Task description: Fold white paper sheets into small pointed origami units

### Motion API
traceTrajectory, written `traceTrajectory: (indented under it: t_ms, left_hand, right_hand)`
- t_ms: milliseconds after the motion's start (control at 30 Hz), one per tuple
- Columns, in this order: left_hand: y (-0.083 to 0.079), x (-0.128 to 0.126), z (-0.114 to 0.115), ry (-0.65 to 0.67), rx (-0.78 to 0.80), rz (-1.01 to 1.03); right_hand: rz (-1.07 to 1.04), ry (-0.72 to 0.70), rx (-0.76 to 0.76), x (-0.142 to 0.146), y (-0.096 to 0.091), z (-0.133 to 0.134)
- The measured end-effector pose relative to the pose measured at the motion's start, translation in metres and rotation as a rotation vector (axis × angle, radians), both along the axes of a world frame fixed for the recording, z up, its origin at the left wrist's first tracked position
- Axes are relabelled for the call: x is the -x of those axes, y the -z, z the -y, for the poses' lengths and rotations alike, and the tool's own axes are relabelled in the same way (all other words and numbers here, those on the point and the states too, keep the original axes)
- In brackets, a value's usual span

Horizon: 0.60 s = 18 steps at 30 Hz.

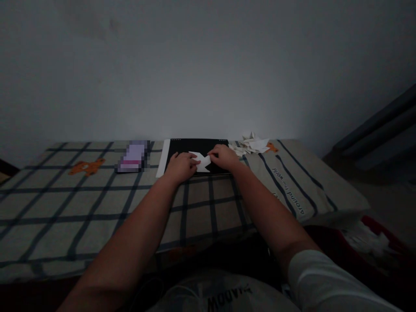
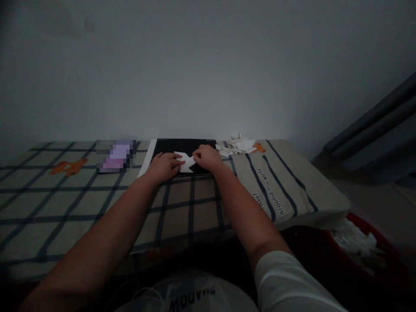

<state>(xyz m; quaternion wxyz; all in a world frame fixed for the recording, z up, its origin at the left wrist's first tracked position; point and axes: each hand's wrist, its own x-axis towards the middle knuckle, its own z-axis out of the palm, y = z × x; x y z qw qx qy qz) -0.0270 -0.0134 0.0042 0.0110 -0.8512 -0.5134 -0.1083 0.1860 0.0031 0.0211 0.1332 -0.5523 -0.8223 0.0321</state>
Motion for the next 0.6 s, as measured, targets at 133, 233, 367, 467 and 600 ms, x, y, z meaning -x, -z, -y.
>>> traceTrajectory:
  t_ms: [133,233,367,467,600]
  left_hand:
    - [-0.001,-0.006,0.007,-0.032,-0.010,0.023]
    - [0.001,-0.014,0.013,-0.093,-0.083,0.051]
    - [0.005,-0.031,0.026,-0.155,-0.228,0.068]
    - [0.011,-0.042,0.036,-0.142,-0.225,0.015]
    - [0.017,-0.048,0.046,-0.158,-0.173,0.020]
  right_hand:
    - [-0.033,0.032,-0.047,0.004,0.016,-0.007]
    - [-0.063,0.060,-0.043,0.006,0.023,-0.008]
    - [-0.099,0.085,-0.048,0.007,0.026,-0.008]
    - [-0.109,0.082,-0.052,0.008,0.028,-0.009]
    - [-0.199,0.060,-0.065,0.009,0.030,-0.011]
